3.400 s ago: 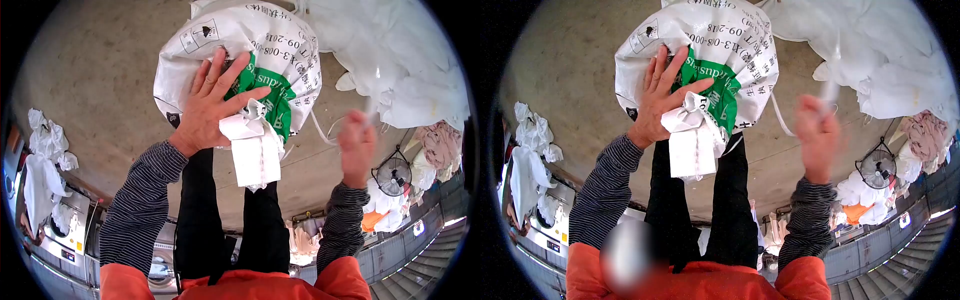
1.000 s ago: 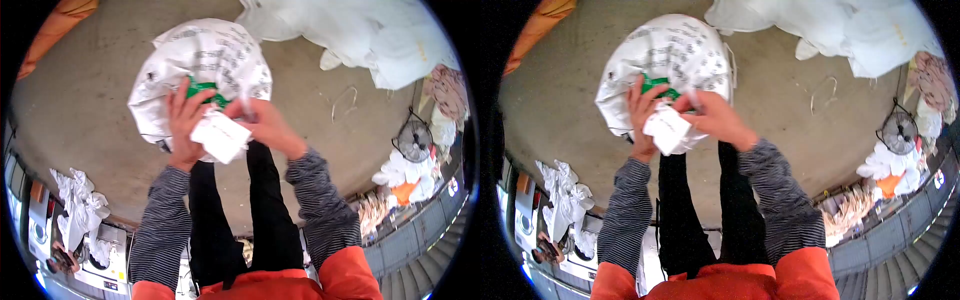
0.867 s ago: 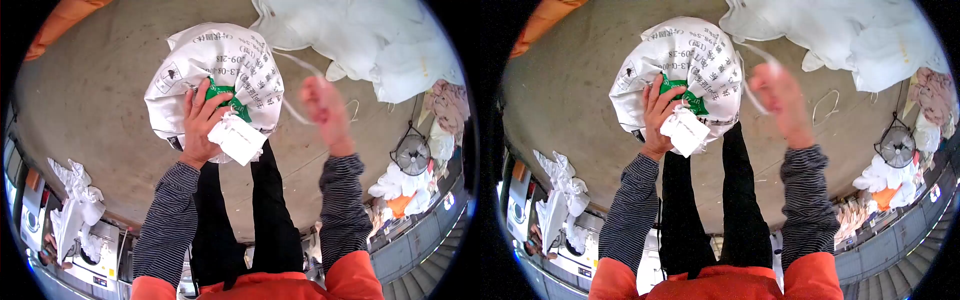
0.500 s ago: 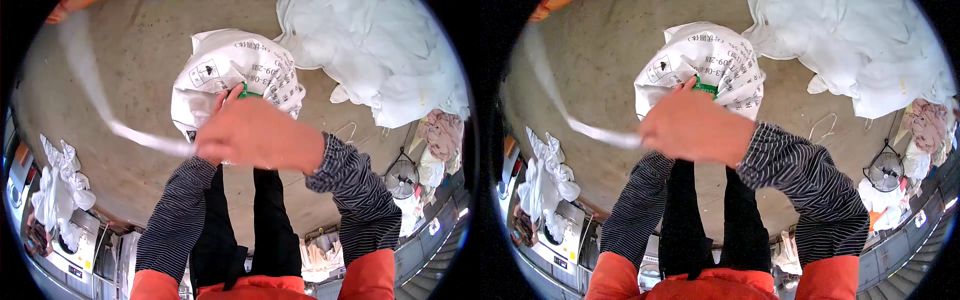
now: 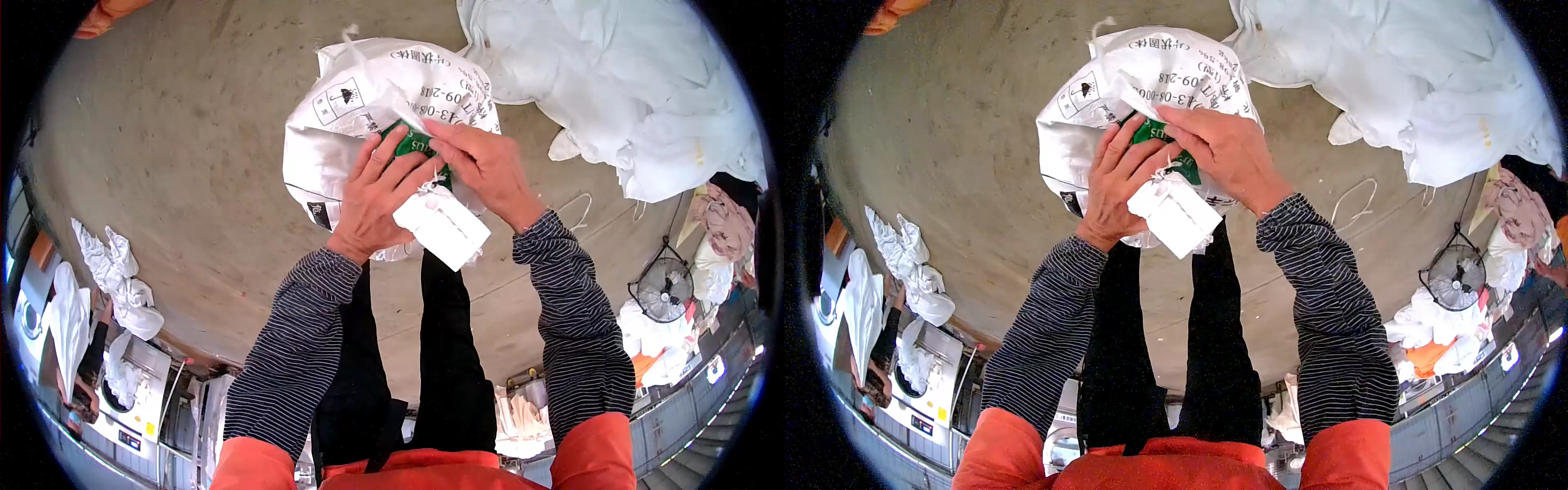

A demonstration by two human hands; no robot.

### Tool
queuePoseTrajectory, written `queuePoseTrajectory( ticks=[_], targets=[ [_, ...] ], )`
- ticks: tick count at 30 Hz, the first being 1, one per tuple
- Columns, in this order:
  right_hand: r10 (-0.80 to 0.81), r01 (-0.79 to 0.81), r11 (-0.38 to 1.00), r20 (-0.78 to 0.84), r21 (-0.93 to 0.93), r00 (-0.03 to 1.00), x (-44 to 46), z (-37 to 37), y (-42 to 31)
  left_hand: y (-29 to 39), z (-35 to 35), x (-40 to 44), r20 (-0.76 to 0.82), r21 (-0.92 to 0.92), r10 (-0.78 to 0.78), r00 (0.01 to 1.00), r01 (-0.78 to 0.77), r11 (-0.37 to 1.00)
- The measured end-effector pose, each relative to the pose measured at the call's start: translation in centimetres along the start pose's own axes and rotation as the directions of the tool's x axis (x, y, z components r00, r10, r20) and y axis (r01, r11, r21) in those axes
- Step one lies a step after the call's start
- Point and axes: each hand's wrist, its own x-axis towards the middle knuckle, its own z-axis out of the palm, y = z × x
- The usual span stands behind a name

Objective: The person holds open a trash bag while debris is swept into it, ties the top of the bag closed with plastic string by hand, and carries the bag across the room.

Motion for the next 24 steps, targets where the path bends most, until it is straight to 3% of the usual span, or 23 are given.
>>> queuePoseTrajectory(
  ticks=[3,7,9,11,13,17,21,24],
  targets=[
    [-0.089,0.090,0.995,0.015,-0.048,0.996,-0.1,-0.1,0.3,0.4,-0.3,-0.3,0.066,0.049,-0.018,0.998,0.015,0.999],
    [-0.107,0.108,0.993,0.016,-0.049,0.994,-0.3,0.0,1.3,1.3,-0.4,-0.5,0.024,0.185,-0.032,0.999,0.027,0.982],
    [-0.026,0.040,0.987,0.095,-0.153,0.995,-0.9,-0.1,1.5,1.9,-0.6,0.0,-0.049,0.214,-0.067,0.997,0.076,0.974],
    [-0.341,0.334,0.891,0.032,-0.306,0.939,-1.4,0.2,2.3,2.2,-1.0,0.8,0.005,0.246,-0.080,0.997,0.077,0.966],
    [-0.333,0.326,0.897,0.030,-0.299,0.942,-1.8,0.0,2.1,2.2,-1.2,1.4,0.156,0.295,-0.063,0.986,0.014,0.956],
    [-0.331,0.329,0.900,0.044,-0.286,0.943,-1.9,-0.2,2.8,2.6,-2.4,2.8,0.262,0.302,-0.017,0.965,-0.065,0.951],
    [-0.308,0.310,0.902,0.057,-0.301,0.950,-1.5,-0.5,3.0,2.4,-2.4,3.6,0.268,0.406,0.057,0.962,-0.166,0.899],
    [-0.296,0.293,0.908,0.037,-0.299,0.955,-1.7,-0.6,2.5,3.4,-2.8,3.8,0.293,0.417,0.011,0.956,-0.138,0.898]
  ],
)
